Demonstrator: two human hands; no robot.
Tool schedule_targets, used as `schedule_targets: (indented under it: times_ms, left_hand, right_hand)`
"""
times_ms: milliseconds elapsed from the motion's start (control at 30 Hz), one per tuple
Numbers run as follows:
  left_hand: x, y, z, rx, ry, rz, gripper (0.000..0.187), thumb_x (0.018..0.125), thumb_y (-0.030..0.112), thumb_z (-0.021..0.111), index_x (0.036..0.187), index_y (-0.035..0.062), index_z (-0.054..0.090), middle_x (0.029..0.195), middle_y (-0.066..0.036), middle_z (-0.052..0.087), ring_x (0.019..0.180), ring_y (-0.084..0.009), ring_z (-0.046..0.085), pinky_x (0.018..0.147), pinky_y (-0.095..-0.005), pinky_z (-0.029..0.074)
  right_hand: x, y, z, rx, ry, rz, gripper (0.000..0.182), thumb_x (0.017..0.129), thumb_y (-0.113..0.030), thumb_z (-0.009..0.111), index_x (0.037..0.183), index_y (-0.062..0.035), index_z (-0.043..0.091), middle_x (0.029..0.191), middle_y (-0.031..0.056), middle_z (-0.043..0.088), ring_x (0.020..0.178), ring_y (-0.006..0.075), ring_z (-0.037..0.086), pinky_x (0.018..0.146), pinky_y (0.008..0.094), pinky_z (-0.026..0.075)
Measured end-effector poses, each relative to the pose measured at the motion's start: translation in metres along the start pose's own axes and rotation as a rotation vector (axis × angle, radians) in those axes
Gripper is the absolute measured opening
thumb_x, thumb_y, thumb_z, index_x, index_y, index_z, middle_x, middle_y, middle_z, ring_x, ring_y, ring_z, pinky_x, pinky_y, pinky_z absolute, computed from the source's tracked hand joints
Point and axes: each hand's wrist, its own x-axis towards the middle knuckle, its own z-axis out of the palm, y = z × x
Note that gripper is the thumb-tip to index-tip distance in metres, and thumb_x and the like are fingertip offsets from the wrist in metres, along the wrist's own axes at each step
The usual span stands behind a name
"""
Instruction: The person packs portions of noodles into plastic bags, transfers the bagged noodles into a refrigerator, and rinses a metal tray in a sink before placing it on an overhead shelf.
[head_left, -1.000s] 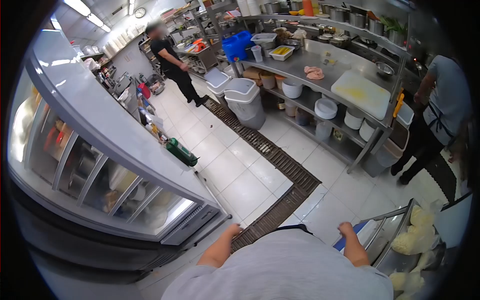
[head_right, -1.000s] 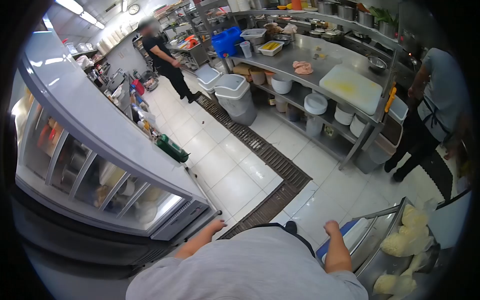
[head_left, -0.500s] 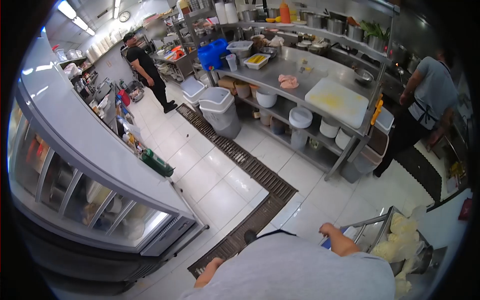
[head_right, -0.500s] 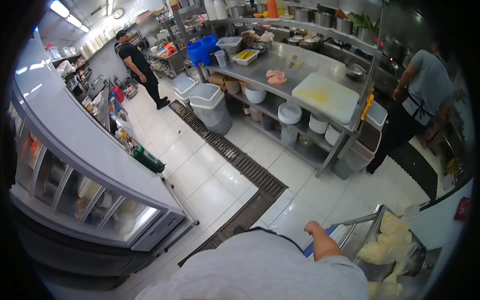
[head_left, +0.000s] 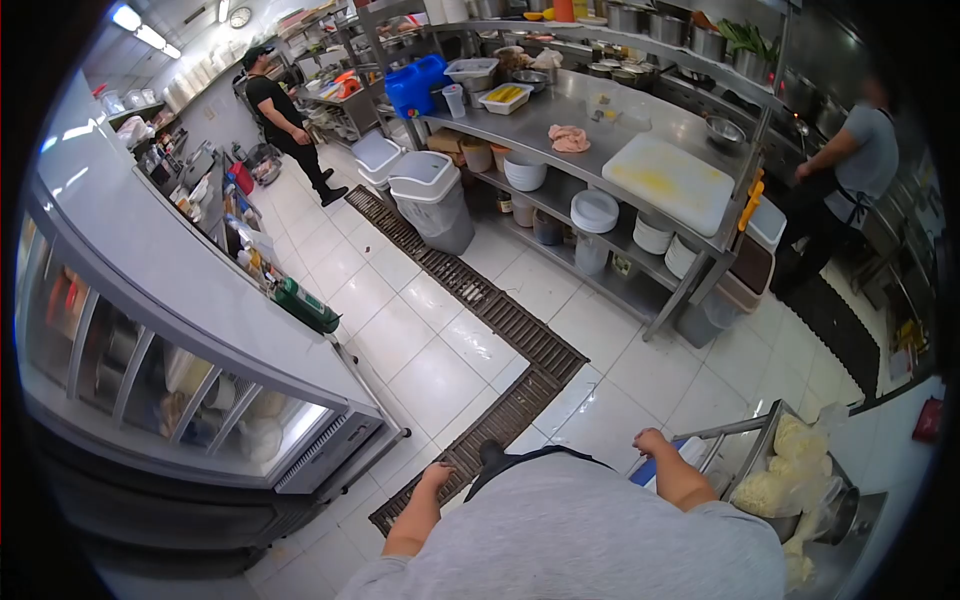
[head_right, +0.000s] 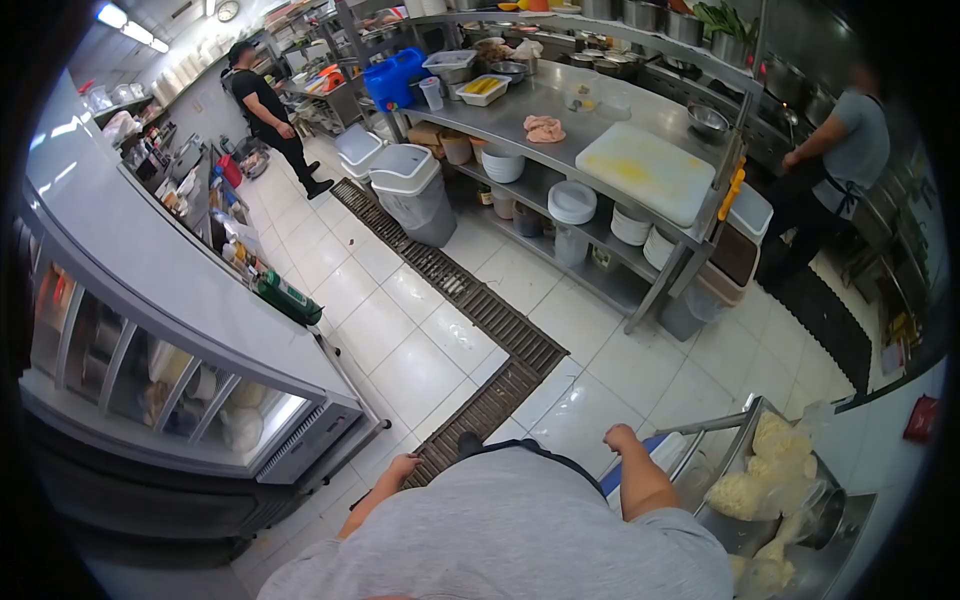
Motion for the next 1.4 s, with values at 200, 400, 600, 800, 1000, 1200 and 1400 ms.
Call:
schedule_targets:
  times_ms: [200,400,600,800,1000,1200,1400]
  left_hand:
    - [-0.008,-0.038,-0.01,0.033,-0.038,0.019,0.042,0.073,0.031,0.066,0.105,0.0037,0.064,0.101,-0.016,0.065,0.096,-0.0264,0.061,0.081,-0.0345,0.047]
    - [-0.043,-0.053,-0.006,-0.338,-0.202,-0.636,0.043,0.08,0.036,0.059,0.115,0.0115,0.06,0.126,-0.011,0.052,0.116,-0.0303,0.048,0.095,-0.0406,0.04]
    - [-0.006,-0.045,-0.022,-0.009,-0.265,-0.468,0.05,0.077,0.039,0.062,0.115,0.0062,0.06,0.122,-0.016,0.054,0.116,-0.0311,0.049,0.094,-0.0415,0.039]
    - [0.123,-0.086,-0.042,0.054,-0.3,-0.028,0.051,0.076,0.039,0.065,0.106,-0.0019,0.062,0.111,-0.017,0.061,0.103,-0.0321,0.058,0.086,-0.0395,0.045]
    - [0.173,-0.018,-0.163,0.864,-0.101,0.194,0.035,0.078,0.029,0.054,0.104,0.009,0.065,0.11,-0.013,0.061,0.104,-0.0302,0.056,0.086,-0.0406,0.044]
    - [0.165,0.078,-0.331,0.778,-0.41,0.513,0.038,0.077,0.018,0.055,0.114,0.0079,0.057,0.109,-0.016,0.06,0.105,-0.0329,0.055,0.088,-0.0425,0.045]
    - [0.317,0.082,-0.409,0.346,0.123,0.069,0.035,0.078,0.021,0.055,0.11,0.0062,0.057,0.103,-0.017,0.062,0.097,-0.0323,0.059,0.08,-0.0417,0.048]
  right_hand:
    - [0.034,0.037,0.016,-0.471,-0.234,-0.305,0.024,0.077,-0.017,0.062,0.099,-0.0072,0.064,0.078,0.0122,0.066,0.064,0.0223,0.064,0.061,0.0356,0.053]
    - [0.061,0.007,-0.006,-0.44,-0.362,-0.056,0.032,0.083,-0.017,0.06,0.114,-0.0083,0.058,0.082,0.0129,0.067,0.067,0.0199,0.064,0.06,0.0344,0.052]
    - [0.079,-0.118,-0.049,-0.239,-0.227,-0.286,0.019,0.085,-0.013,0.051,0.095,0.0007,0.06,0.064,0.0152,0.063,0.046,0.0219,0.058,0.043,0.0322,0.046]
    - [0.118,-0.248,-0.048,0.068,0.117,-0.505,0.022,0.079,-0.012,0.055,0.1,-0.0063,0.062,0.067,0.0103,0.063,0.053,0.0189,0.059,0.045,0.0313,0.048]
    - [0.169,-0.3,-0.055,-0.52,-0.108,-0.402,0.026,0.077,-0.028,0.062,0.093,-0.0081,0.066,0.069,0.0058,0.063,0.056,0.0161,0.061,0.048,0.0323,0.051]
    - [0.179,-0.289,-0.073,-0.022,0.004,-0.103,0.017,0.078,-0.022,0.06,0.086,-0.0076,0.065,0.073,0.0067,0.064,0.058,0.0166,0.061,0.047,0.0345,0.05]
    - [0.173,-0.285,-0.075,-0.212,-0.174,0.05,0.02,0.079,-0.023,0.06,0.079,-0.0041,0.067,0.073,0.01,0.065,0.063,0.0203,0.063,0.056,0.0365,0.051]
